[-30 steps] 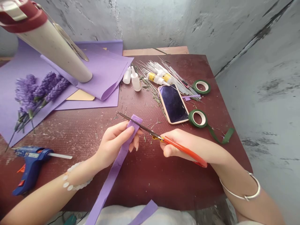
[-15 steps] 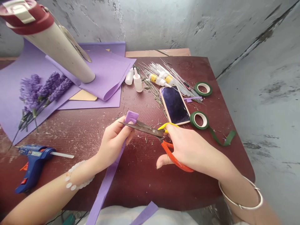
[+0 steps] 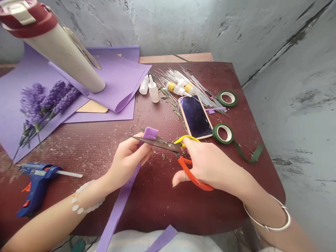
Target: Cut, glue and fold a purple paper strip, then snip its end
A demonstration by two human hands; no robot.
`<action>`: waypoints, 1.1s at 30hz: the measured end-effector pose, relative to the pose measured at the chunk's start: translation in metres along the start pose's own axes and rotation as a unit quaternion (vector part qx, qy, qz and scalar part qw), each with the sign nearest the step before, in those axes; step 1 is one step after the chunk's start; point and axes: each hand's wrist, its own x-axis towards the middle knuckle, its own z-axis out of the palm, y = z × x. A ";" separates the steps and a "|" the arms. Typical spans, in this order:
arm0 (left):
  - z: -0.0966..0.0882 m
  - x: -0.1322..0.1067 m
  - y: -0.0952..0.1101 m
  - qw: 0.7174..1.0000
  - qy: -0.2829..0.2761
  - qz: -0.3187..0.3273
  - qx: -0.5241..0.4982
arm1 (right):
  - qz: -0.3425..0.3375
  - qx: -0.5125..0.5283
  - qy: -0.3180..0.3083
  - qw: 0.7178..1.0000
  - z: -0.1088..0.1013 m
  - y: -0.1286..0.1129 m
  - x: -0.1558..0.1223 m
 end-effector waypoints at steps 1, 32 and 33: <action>0.000 0.000 0.000 1.000 0.000 0.000 -0.002 | 0.001 0.004 -0.003 1.000 0.000 0.000 0.000; -0.001 -0.001 0.007 1.000 -0.011 -0.003 -0.029 | -0.018 0.088 -0.014 0.996 -0.002 0.007 0.000; -0.001 -0.001 0.007 0.999 -0.010 -0.004 -0.030 | -0.016 0.093 -0.015 0.995 -0.003 0.006 0.000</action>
